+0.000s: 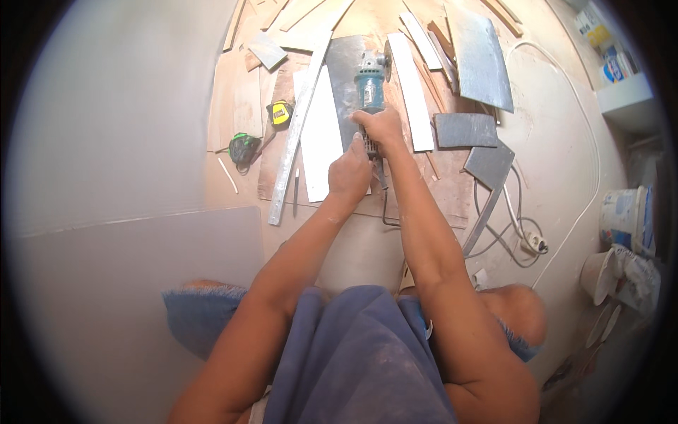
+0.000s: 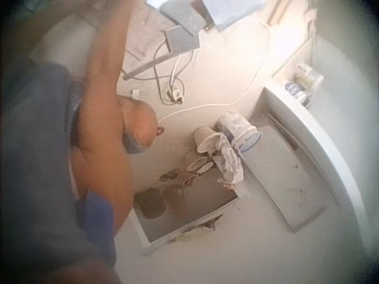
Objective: The person measures and marks a rectangular tile with a tape measure and marker, then uses an angle grinder to cut along the marked line. The cut tile is set aside among other cut pieces.
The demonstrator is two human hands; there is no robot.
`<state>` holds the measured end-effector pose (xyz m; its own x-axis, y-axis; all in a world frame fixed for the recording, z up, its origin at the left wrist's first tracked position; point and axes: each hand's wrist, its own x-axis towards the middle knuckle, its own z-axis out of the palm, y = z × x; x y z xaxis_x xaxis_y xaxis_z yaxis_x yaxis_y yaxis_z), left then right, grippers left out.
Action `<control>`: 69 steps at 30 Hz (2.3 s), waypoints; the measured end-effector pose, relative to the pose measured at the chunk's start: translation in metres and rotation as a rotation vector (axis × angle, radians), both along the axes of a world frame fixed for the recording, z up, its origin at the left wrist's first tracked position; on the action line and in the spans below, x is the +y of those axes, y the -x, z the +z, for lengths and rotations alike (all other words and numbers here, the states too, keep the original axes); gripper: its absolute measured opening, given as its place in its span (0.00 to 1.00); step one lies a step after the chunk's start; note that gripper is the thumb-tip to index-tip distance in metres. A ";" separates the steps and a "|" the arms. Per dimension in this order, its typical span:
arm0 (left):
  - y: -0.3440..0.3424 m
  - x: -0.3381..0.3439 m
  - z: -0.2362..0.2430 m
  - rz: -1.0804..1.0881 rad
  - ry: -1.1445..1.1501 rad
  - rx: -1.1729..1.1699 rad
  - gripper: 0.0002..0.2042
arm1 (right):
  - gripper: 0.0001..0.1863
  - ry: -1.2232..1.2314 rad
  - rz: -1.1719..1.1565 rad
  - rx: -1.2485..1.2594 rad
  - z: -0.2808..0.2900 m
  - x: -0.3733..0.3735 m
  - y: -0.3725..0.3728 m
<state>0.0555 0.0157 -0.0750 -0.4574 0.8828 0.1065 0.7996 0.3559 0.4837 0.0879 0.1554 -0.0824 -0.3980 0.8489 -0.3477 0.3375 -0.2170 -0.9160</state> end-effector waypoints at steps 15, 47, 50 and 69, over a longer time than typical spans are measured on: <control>0.022 -0.002 -0.008 -0.287 0.221 0.542 0.23 | 0.39 0.083 0.067 -0.191 -0.010 -0.010 0.009; 0.092 0.023 -0.084 -0.163 0.210 0.193 0.33 | 0.33 0.046 -0.011 -0.119 -0.063 0.002 0.006; 0.086 0.026 -0.075 -0.137 0.313 0.221 0.31 | 0.31 0.050 -0.009 -0.131 -0.065 0.002 0.006; 0.087 0.030 -0.076 -0.125 0.420 0.247 0.33 | 0.31 0.177 0.069 -0.087 -0.047 0.000 0.000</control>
